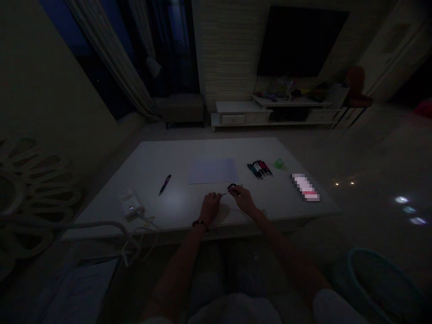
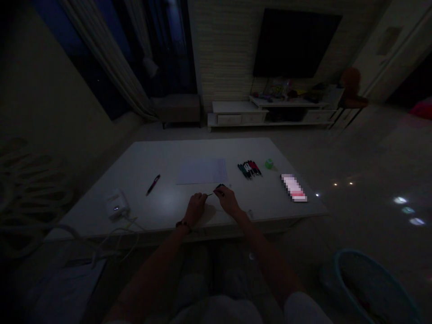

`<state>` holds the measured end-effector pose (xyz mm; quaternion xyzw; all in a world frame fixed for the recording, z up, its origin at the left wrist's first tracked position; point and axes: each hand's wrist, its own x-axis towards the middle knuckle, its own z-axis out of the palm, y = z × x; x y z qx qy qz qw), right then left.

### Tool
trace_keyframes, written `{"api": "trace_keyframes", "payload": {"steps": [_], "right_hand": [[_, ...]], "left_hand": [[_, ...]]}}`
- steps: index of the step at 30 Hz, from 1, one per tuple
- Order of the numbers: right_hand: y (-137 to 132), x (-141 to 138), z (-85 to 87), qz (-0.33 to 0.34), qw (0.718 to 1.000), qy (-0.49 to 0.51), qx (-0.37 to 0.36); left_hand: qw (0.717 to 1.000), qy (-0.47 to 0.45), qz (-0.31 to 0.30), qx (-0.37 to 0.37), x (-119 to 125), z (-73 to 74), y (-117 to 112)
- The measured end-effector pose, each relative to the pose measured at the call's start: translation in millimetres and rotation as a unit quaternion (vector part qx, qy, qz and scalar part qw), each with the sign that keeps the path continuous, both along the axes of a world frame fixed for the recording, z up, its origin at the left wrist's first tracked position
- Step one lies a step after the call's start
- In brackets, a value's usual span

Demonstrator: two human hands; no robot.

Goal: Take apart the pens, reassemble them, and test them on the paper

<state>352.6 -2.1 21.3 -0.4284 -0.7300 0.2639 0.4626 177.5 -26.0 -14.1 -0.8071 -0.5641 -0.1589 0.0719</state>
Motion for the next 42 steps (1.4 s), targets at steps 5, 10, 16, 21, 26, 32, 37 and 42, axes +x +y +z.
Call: {"api": "trace_keyframes", "payload": {"steps": [5, 10, 16, 21, 26, 32, 37, 42], "right_hand": [[-2.9, -3.5, 0.0, 0.025, 0.999, -0.023, 0.019], [-5.9, -5.3, -0.6, 0.000, 1.000, -0.001, 0.029], [-7.7, -4.7, -6.3, -0.004, 1.000, 0.001, 0.018], [-7.1, -16.8, -9.9, 0.031, 0.999, -0.004, -0.011], [-5.9, -25.1, -17.2, 0.012, 0.996, 0.027, -0.087], [13.8, 15.3, -35.8, -0.133, 0.986, -0.058, -0.084], [42.6, 30.9, -45.4, -0.220, 0.958, -0.160, -0.088], [47.3, 26.9, -49.1, -0.207, 0.964, -0.157, -0.055]], "left_hand": [[1.000, -0.001, -0.010, -0.009, -0.1, 1.6, -0.5], [1.000, -0.004, -0.013, -0.003, -0.4, 1.4, -1.3], [1.000, -0.006, -0.020, -0.007, -0.6, -1.2, -0.3], [0.999, -0.009, -0.046, -0.009, -1.2, -3.8, 1.2], [0.999, -0.015, -0.039, -0.019, -2.5, -3.7, 2.2], [0.999, -0.031, -0.024, -0.008, -1.7, -3.1, 3.1], [0.999, -0.036, -0.009, -0.004, -1.1, -2.8, 3.4], [0.999, -0.039, -0.014, -0.007, -2.0, -3.4, 2.9]]}}
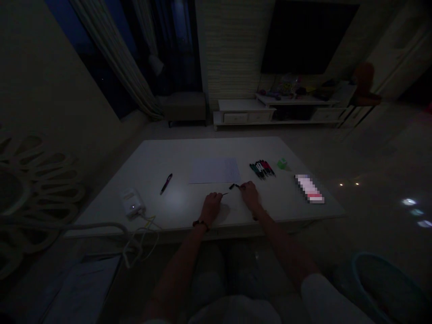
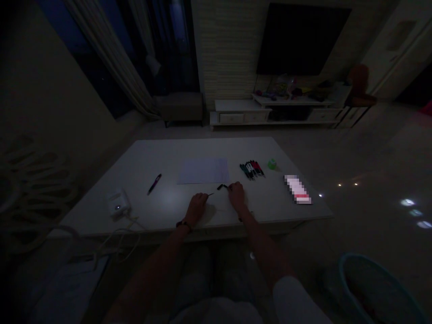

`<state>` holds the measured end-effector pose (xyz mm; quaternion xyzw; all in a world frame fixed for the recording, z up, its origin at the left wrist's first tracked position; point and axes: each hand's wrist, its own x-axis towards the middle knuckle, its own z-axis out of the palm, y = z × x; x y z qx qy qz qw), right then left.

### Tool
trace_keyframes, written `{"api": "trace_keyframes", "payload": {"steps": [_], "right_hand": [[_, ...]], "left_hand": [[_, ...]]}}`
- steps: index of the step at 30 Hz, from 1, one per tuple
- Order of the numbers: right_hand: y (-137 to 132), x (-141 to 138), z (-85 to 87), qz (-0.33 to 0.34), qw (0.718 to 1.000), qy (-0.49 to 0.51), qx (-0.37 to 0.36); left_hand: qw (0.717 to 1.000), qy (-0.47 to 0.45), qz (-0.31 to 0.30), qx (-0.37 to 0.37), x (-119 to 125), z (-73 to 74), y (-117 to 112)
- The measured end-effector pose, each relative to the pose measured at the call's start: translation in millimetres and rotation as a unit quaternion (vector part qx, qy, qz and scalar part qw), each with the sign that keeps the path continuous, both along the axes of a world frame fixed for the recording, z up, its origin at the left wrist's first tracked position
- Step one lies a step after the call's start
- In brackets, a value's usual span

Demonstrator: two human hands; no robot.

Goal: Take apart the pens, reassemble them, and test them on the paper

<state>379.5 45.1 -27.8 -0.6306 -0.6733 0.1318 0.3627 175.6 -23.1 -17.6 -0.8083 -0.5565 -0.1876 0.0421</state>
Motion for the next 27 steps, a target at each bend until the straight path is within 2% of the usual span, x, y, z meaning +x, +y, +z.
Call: {"api": "trace_keyframes", "payload": {"steps": [2, 4, 7, 9, 13, 20, 27], "right_hand": [[-7.9, 3.5, 1.3, 0.006, 0.999, 0.048, 0.017], [-19.7, 8.0, 6.3, 0.044, 0.994, 0.104, 0.003], [-38.7, 10.3, 21.5, 0.133, 0.980, 0.146, 0.000], [-47.8, 7.4, 33.5, 0.162, 0.975, 0.149, 0.021], [-52.9, -2.6, 48.3, 0.172, 0.969, 0.164, 0.059], [-50.4, -12.2, 46.7, 0.197, 0.964, 0.166, 0.067], [-52.6, -7.2, 50.5, 0.179, 0.966, 0.170, 0.078]], "left_hand": [[1.000, 0.001, 0.001, -0.003, 0.0, 0.2, -0.1], [1.000, 0.002, 0.000, -0.007, 0.2, 0.6, 0.0], [1.000, 0.005, -0.006, -0.011, 0.6, 1.4, 0.2], [1.000, 0.005, -0.007, -0.014, 0.9, 1.8, 0.4], [1.000, 0.009, -0.007, -0.016, 1.8, 3.0, -0.5], [1.000, 0.022, -0.003, -0.007, 1.5, 3.9, -1.9], [1.000, 0.017, 0.000, -0.006, 1.2, 1.3, -0.9]]}}
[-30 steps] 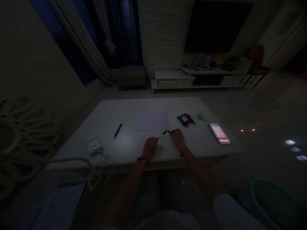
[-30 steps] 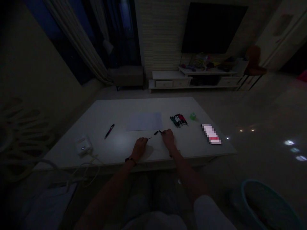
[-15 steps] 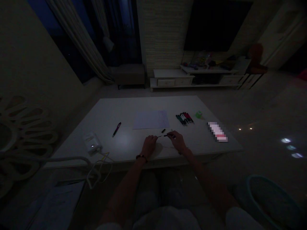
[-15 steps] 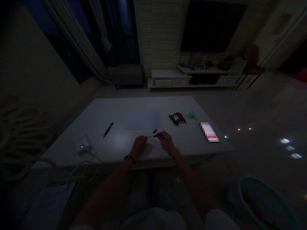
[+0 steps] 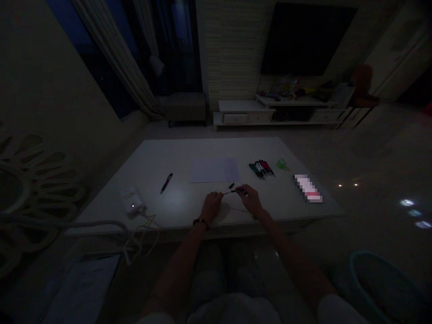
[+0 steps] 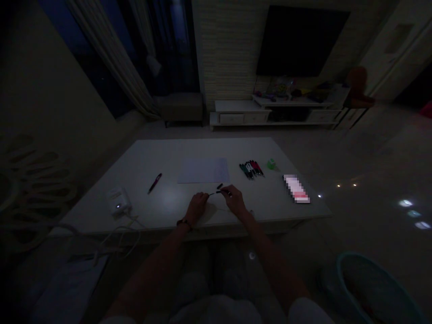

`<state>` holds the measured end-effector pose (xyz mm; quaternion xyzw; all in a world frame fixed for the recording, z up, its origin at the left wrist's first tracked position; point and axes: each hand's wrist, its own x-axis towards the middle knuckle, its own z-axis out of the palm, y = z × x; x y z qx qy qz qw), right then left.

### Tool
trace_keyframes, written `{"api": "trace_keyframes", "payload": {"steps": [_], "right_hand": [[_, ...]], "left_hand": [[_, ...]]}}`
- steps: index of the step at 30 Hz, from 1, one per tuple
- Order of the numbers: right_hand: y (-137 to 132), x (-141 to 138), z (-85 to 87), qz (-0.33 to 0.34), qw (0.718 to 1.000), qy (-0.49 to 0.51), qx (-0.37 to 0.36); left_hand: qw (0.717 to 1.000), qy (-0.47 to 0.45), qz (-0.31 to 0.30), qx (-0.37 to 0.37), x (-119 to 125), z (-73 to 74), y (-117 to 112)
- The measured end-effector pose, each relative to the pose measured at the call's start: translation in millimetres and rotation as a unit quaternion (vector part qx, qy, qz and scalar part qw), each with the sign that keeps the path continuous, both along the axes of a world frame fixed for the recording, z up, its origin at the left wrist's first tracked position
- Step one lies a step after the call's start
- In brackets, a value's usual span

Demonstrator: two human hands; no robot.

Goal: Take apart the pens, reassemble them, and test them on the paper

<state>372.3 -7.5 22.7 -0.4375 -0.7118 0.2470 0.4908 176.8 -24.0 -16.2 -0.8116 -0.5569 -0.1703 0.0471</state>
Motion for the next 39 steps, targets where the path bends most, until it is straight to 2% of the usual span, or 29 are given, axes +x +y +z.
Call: {"api": "trace_keyframes", "payload": {"steps": [6, 10, 14, 19, 24, 28, 34, 39], "right_hand": [[4.3, -13.8, -7.0, 0.055, 0.998, -0.035, -0.020], [8.5, -30.0, -16.5, 0.036, 0.996, -0.009, -0.078], [12.5, -38.4, -22.5, 0.006, 0.987, 0.051, -0.155], [9.6, -36.5, -19.5, 0.036, 0.976, 0.078, -0.202], [4.6, -37.4, -11.8, 0.024, 0.978, 0.040, -0.202], [6.8, -40.6, -7.6, -0.010, 0.986, -0.033, -0.164], [6.2, -32.7, -7.8, 0.067, 0.990, -0.081, -0.096], [5.8, -31.6, -12.2, 0.060, 0.986, -0.085, -0.129]], "left_hand": [[1.000, -0.021, -0.015, -0.013, 0.9, -2.2, 1.5], [0.998, -0.055, -0.029, -0.008, 0.1, -4.3, 2.4], [0.998, -0.052, -0.025, -0.001, -0.9, -5.9, 2.3], [0.999, -0.039, -0.017, -0.017, -0.9, -5.2, 2.3], [0.999, -0.031, -0.037, -0.015, -1.4, -4.1, 1.9], [0.999, -0.016, -0.040, -0.004, -1.6, -5.1, 2.2], [0.999, -0.025, -0.026, -0.012, -0.1, -4.4, 2.7], [0.999, -0.030, -0.040, -0.009, 0.3, -3.4, 2.8]]}}
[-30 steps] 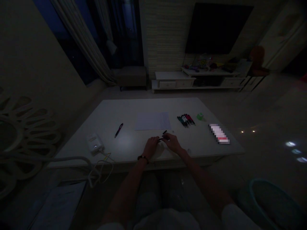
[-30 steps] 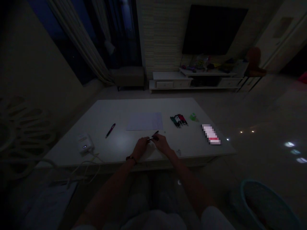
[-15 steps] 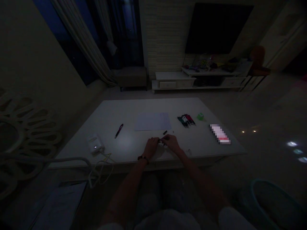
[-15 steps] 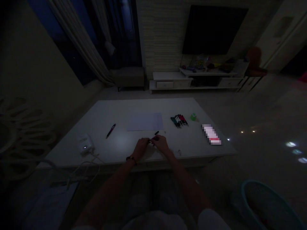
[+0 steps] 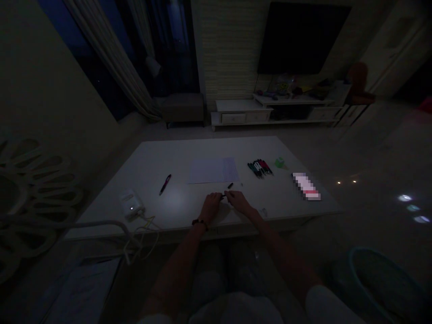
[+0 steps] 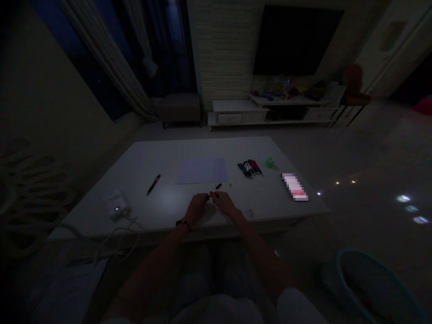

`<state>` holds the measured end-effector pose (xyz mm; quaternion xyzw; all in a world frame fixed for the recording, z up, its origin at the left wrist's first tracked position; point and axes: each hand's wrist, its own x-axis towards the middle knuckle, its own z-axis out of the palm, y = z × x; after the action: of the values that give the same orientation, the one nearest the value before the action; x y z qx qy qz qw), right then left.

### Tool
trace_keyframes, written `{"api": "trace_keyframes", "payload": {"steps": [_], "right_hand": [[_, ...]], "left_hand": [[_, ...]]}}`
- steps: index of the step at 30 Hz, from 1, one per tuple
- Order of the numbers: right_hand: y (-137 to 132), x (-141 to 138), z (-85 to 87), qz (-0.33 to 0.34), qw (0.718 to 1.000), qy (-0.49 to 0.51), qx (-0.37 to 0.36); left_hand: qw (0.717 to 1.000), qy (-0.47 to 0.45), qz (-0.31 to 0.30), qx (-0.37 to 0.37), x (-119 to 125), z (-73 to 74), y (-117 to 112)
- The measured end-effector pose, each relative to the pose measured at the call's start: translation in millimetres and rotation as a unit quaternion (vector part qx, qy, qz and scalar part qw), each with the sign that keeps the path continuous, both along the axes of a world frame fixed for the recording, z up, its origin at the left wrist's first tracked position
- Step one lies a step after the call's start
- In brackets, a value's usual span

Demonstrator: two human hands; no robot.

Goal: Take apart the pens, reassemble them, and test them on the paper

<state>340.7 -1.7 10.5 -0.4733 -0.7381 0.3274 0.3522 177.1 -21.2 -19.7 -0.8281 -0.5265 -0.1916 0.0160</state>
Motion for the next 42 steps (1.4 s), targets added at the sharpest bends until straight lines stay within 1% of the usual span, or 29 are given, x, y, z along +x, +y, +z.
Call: {"api": "trace_keyframes", "payload": {"steps": [3, 7, 10, 13, 22, 24, 26, 30, 35, 39, 42], "right_hand": [[1.8, -0.4, -1.6, 0.004, 1.000, 0.008, 0.003], [4.0, 1.4, -2.3, 0.004, 1.000, -0.009, -0.013], [5.2, 2.9, -1.0, 0.011, 1.000, -0.010, -0.007], [6.5, 3.5, 0.9, 0.024, 0.999, -0.016, -0.021], [6.6, 6.6, 3.7, 0.039, 0.999, -0.029, -0.007], [6.4, 6.5, 4.0, 0.043, 0.998, -0.033, -0.013], [6.8, 5.9, 3.7, 0.046, 0.998, -0.034, -0.015], [8.0, 4.6, 2.5, 0.043, 0.998, -0.040, 0.006], [7.2, 5.2, 2.4, 0.046, 0.998, -0.030, 0.006], [8.2, 7.3, 0.6, 0.055, 0.997, -0.051, -0.006], [11.1, 8.7, -0.8, 0.056, 0.998, -0.033, -0.002]], "left_hand": [[1.000, 0.004, 0.002, -0.006, -0.2, -1.0, 0.6], [1.000, 0.003, 0.005, -0.001, 0.5, -1.7, 1.5], [1.000, 0.005, 0.002, -0.004, 1.0, -1.2, 1.6], [1.000, 0.000, -0.003, 0.000, 0.7, -1.2, 1.5], [1.000, -0.009, -0.018, 0.001, -0.5, -1.4, 0.4], [1.000, -0.008, -0.018, 0.002, -0.2, -1.4, 0.0], [1.000, -0.010, -0.015, 0.004, 0.0, -1.3, -0.4], [1.000, -0.016, -0.020, 0.001, 0.2, -0.3, -1.3], [1.000, -0.018, -0.016, 0.000, -0.2, -0.6, -0.7], [1.000, -0.018, -0.017, 0.002, -0.7, -3.0, 0.9], [1.000, -0.013, -0.019, -0.002, -0.6, -4.1, 1.2]]}}
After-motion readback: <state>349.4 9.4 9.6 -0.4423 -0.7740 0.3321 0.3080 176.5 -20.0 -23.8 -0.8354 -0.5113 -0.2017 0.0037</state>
